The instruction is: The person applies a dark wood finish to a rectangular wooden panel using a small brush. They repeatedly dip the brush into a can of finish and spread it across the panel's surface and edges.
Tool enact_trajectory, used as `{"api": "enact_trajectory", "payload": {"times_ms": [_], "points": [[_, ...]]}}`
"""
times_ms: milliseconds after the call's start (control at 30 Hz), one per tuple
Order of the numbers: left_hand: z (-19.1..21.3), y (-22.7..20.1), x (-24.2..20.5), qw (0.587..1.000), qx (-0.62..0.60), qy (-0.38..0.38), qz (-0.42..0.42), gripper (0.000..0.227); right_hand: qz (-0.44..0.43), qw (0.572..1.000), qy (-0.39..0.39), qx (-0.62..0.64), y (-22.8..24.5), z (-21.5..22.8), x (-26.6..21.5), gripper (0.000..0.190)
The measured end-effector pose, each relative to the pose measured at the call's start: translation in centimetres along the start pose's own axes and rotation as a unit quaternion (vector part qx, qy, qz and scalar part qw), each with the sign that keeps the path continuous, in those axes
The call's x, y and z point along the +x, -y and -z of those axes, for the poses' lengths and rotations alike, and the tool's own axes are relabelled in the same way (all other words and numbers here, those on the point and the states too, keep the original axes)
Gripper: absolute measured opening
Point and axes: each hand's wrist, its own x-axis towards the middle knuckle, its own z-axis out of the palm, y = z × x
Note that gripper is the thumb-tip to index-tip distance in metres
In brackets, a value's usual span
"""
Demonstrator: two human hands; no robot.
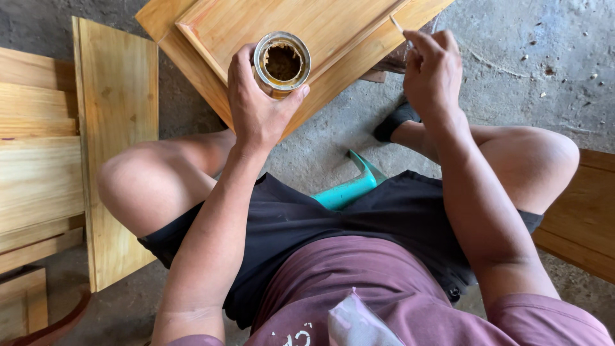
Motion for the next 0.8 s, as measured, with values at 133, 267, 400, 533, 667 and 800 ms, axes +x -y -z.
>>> {"api": "enact_trajectory", "payload": {"times_ms": [133,267,400,533,667,800], "points": [[-0.2,-0.1,-0.1,1.000,0.006,0.010,0.001,0.079,0.014,0.999,-0.032,-0.038,-1.1,-0.8,1.2,0.036],[-0.3,-0.3,-0.4,1.000,0.002,0.014,-0.004,0.078,0.009,0.999,-0.031,-0.043,-1.1,-1.7,0.7,0.037],[-0.2,-0.5,-0.5,0.999,0.015,0.028,-0.014,0.076,-0.031,0.999,0.019,-0.005,-1.6,-1.9,1.0,0.027],[-0.9,-0.8,-1.6,0.993,-0.024,0.108,0.027,0.072,-0.013,0.998,-0.047,-0.031,-2.0,-2.1,1.1,0.036],[-2.9,-2.0,-4.3,0.982,0.009,0.186,-0.025,0.078,0.003,1.000,0.016,0.024,-1.8,-1.8,1.4,0.026],[-4.1,-2.4,-7.8,0.974,0.008,0.226,-0.014,0.089,-0.004,0.999,0.032,0.022,-1.6,-1.2,0.8,0.026]]}}
